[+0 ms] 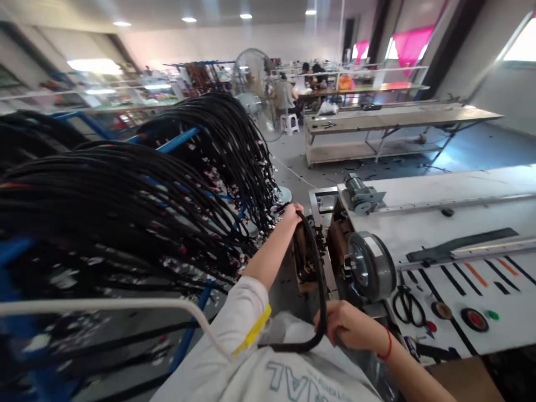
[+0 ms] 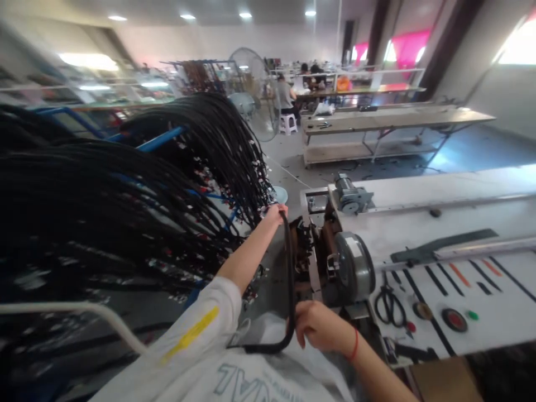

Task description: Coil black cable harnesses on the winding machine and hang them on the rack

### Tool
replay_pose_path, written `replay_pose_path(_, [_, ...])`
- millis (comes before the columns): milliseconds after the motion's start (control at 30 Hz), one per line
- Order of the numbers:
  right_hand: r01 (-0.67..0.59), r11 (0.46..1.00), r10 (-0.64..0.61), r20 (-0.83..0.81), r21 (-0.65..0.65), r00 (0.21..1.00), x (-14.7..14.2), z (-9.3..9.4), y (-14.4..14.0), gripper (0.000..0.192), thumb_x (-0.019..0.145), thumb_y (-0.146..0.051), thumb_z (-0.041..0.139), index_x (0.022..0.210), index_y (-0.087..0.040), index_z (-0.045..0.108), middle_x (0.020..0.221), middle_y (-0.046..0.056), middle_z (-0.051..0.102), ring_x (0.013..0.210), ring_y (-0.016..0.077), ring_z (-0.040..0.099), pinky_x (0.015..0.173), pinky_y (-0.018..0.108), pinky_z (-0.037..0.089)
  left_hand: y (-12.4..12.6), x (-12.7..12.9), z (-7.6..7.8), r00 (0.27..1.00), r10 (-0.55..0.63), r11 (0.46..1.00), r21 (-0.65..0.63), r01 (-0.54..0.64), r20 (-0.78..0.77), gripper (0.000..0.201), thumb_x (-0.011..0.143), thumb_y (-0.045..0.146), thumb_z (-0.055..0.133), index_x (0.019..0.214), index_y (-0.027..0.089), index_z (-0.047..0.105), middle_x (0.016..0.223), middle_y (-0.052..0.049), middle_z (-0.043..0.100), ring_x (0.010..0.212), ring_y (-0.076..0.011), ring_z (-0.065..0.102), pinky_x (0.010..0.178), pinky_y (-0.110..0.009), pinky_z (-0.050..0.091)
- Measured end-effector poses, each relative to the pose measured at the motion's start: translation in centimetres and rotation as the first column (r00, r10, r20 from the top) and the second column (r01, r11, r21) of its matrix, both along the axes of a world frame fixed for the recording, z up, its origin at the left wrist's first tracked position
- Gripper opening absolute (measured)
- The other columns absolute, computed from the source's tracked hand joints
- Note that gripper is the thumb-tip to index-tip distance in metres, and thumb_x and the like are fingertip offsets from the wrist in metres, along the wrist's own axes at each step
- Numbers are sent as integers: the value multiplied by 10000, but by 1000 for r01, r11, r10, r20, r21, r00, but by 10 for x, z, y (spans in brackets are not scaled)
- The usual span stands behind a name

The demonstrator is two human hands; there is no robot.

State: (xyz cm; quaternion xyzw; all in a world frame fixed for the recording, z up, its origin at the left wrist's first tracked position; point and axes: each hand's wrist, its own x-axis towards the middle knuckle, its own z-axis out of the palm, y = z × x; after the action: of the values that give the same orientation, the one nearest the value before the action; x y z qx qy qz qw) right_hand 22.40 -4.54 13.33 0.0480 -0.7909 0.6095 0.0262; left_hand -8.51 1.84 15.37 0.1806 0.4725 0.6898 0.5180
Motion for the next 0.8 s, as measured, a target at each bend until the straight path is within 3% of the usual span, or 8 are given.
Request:
replay_pose_path(133, [412,908,-411,-20,80,911,5,1,12,247,840,-223,536,812,-344,749,1055,15,724,978,272,685,877,428,552,0,6,36,993,-65,983,175,47,96,349,1019,250,293,674,212,326,539,86,167,390,-64,154,342,-119,212])
replay_pose_path(233, [689,724,-689,-55,-28,722,-9,17,32,262,898,-341,576,1114,-274,708,1149,66,705,1072,270,657,958,442,518,-19,32,55,924,-379,911,195,364,44,313,987,390,456,747,198,396,559,102,190,396,-46,138,331,-107,167])
replay_pose_path(300, [766,616,-782,-29,-184,622,-29,34,50,405,869,-446,647,1217,-238,643,1236,90,669,1107,258,642,969,423,513,-37,52,56,836,-541,829,115,548,-89,370,939,507,523,762,202,412,556,109,209,395,-42,146,331,-117,160])
replay_pose_path(433, [736,440,-862,-14,-515,506,-79,72,87,496,752,-565,748,1123,-261,619,1165,53,690,1058,224,653,882,357,541,-73,72,38,604,-612,725,-58,686,-510,416,917,558,530,735,189,466,568,62,373,444,-57,307,384,-156,264])
replay_pose_path(500, [685,409,-874,-42,-603,484,-97,85,98,422,771,-571,732,1039,-265,621,962,21,707,921,188,669,794,322,546,-84,65,31,459,-583,697,-122,707,-670,379,946,512,494,763,181,524,613,24,467,507,-76,399,442,-175,331])
replay_pose_path(567, [645,396,-882,-75,-653,466,-104,93,99,327,821,-556,696,945,-266,611,721,-25,631,718,142,633,687,282,527,-89,46,33,390,-539,708,-152,689,-746,340,959,476,474,841,179,588,686,-7,559,583,-102,491,516,-194,402])
replay_pose_path(667, [620,352,-909,-99,-701,405,-93,97,89,302,856,-533,674,785,-265,555,491,-88,368,457,105,433,524,241,449,-91,4,46,441,-448,781,-100,617,-777,319,943,458,504,990,186,663,946,-74,690,864,-185,638,718,-263,506])
replay_pose_path(800, [613,307,-922,-69,-728,381,-71,93,76,437,829,-685,600,716,-270,519,437,-100,192,377,112,263,419,241,342,-94,-37,54,575,-390,849,-38,528,-719,395,958,505,446,1077,225,698,1153,-96,694,1128,-250,612,920,-356,489])
